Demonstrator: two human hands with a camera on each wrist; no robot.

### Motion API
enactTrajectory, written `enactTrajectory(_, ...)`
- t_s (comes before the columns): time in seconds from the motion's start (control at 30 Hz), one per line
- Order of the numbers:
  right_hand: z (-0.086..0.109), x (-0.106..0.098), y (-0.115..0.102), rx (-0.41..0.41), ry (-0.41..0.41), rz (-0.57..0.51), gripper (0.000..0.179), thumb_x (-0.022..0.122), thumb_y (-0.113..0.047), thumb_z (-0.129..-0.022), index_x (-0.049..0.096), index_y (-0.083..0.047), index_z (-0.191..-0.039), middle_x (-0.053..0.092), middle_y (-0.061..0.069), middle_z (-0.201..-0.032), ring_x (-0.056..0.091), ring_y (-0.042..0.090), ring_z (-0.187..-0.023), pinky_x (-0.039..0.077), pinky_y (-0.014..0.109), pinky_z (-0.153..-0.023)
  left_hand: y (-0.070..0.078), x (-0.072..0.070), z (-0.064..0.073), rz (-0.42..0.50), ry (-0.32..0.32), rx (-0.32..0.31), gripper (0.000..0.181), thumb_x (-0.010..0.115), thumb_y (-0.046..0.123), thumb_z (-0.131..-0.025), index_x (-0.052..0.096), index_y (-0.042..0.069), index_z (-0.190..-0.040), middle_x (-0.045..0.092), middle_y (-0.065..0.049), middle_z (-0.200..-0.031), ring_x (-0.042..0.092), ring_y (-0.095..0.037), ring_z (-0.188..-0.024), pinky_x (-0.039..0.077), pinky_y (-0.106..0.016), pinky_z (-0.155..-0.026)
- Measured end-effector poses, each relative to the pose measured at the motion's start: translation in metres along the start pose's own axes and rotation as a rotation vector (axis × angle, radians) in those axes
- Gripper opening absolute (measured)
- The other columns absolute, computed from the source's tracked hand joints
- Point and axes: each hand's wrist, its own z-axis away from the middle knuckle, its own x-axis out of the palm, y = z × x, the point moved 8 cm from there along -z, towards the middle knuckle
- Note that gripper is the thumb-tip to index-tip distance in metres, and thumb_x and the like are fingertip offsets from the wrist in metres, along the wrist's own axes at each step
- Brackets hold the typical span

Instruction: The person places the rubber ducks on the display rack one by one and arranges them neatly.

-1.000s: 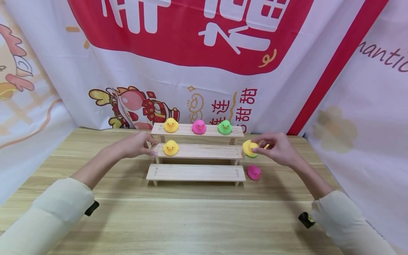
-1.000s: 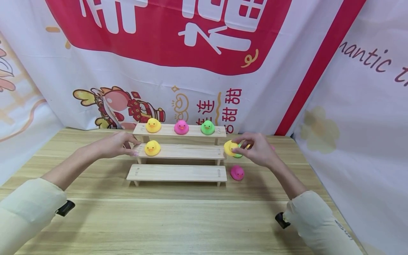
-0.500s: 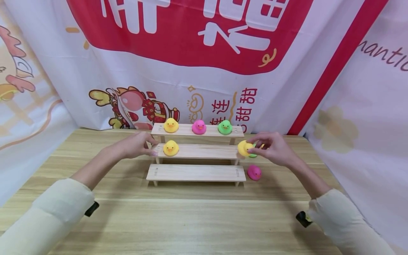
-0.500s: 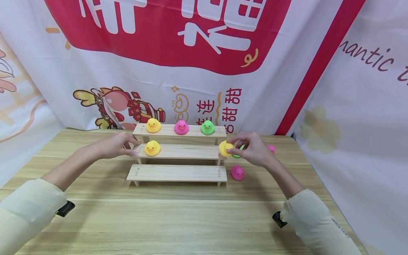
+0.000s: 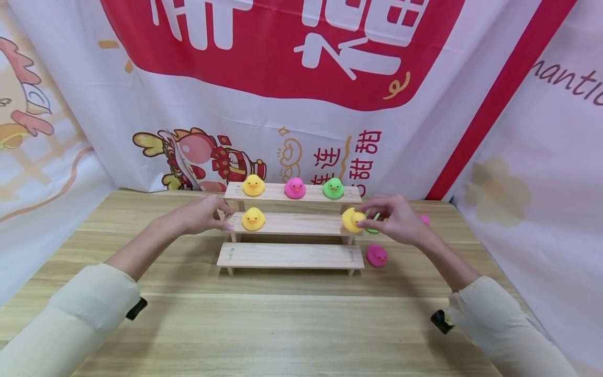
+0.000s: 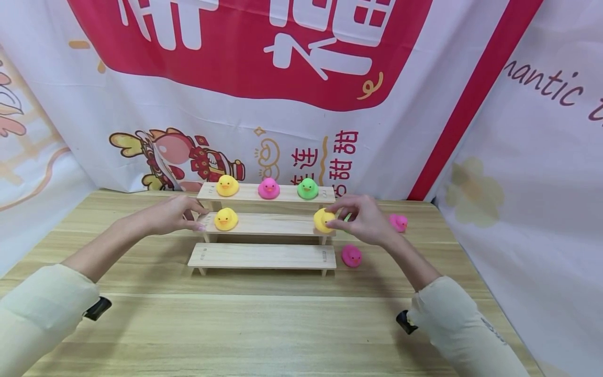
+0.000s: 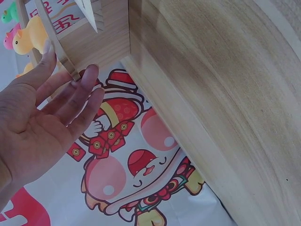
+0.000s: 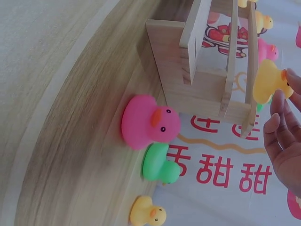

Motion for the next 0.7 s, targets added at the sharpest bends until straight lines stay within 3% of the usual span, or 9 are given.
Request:
enactTrajectory(0.53,-0.017,0.018,-0.014,0.02,-0.05,-0.033,0.024,0.084,-0.011,-0.088,0.078,-0.003,-0.109,0.074,0.007,-0.097,0.065,0.02,-0.075,0.059,0.03,-0.07,0.001,-0.001,0.003,-0.003,-0.014,-0.03,0.047,0.081,0.015,-0.091,0.067,-0.012,-0.126,0.068,-0.029,-0.121,0.071,-0.02,-0.081,0.06,-0.036,-0.071)
enactTrajectory(0.7,-0.021,0.023,-0.019,0.0,-0.046,-0.055,0.023,0.085,-0.01,-0.086,0.078,-0.004,-0.108,0.073,0.005,-0.092,0.063,0.02,-0.073,0.056,0.03,-0.066,0.002,-0.001,0.001,-0.009,-0.015,-0.033,0.047,0.081,0.016,-0.092,0.067,-0.011,-0.127,0.068,-0.028,-0.122,0.071,-0.02,-0.083,0.061,-0.037,-0.074)
